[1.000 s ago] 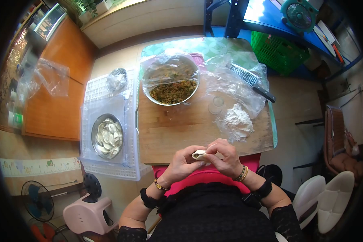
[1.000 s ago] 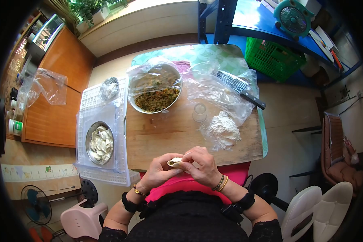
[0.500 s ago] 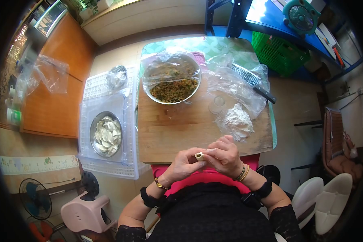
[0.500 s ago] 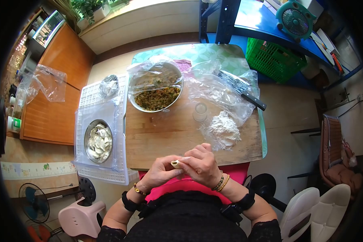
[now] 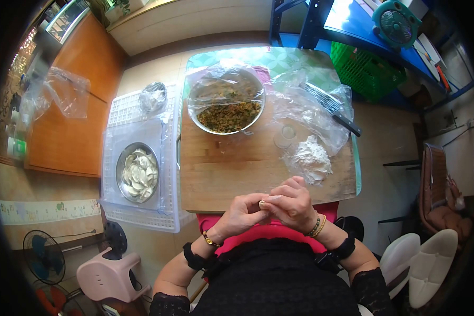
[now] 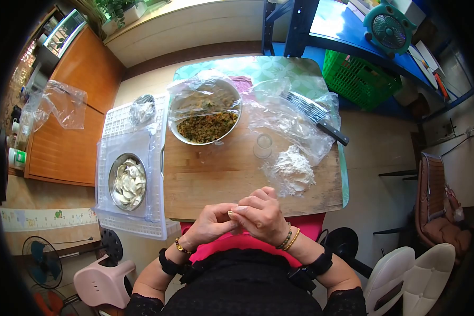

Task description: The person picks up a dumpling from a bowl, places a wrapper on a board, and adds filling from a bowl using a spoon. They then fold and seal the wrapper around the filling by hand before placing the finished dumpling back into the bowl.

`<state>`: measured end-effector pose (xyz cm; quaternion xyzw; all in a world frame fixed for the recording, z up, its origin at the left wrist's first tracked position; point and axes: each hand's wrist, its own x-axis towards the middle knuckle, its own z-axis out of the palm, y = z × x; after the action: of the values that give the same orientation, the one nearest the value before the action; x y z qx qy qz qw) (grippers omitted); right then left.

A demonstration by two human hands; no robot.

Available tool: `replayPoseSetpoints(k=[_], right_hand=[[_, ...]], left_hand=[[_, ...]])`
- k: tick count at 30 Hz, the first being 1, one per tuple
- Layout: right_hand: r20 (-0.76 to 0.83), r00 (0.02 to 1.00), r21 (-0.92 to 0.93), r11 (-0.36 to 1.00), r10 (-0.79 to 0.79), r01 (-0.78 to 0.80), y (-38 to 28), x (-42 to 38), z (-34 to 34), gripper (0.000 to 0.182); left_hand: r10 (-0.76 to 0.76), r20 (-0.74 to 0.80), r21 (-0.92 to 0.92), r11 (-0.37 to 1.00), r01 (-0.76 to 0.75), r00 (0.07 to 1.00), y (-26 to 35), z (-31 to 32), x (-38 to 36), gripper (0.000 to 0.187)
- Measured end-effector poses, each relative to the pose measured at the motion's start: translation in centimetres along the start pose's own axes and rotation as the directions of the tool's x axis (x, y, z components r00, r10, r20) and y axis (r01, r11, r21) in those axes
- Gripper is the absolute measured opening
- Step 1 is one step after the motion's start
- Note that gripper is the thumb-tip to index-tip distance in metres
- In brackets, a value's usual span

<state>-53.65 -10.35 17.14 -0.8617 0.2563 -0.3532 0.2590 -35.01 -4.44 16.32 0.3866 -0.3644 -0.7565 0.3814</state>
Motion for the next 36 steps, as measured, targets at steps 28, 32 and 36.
replayPoseSetpoints(k=[28, 32, 36], right_hand=[[0.188, 0.947, 0.134, 0.948, 0.261, -0.288, 0.3, -0.4, -0.5, 0.045], [0.2, 0.947, 0.081, 0.959, 0.251, -0.271, 0.3, -0.6, 0.0, 0.04], [0.153, 0.959, 0.072, 0.965, 0.238, -0.252, 0.1, -0.3, 0.0, 0.035]], left_hand=[[0.07, -0.237, -0.157, 0.982, -0.109, 0.969, 0.8, -1.5, -1.2, 0.037], [0.135, -0.243, -0.111, 0.98, -0.166, 0.961, 0.4, -1.5, -1.3, 0.034], [0.188, -0.278, -0.008, 0.98, -0.198, 0.942, 0.3, -1.3, -1.4, 0.031]])
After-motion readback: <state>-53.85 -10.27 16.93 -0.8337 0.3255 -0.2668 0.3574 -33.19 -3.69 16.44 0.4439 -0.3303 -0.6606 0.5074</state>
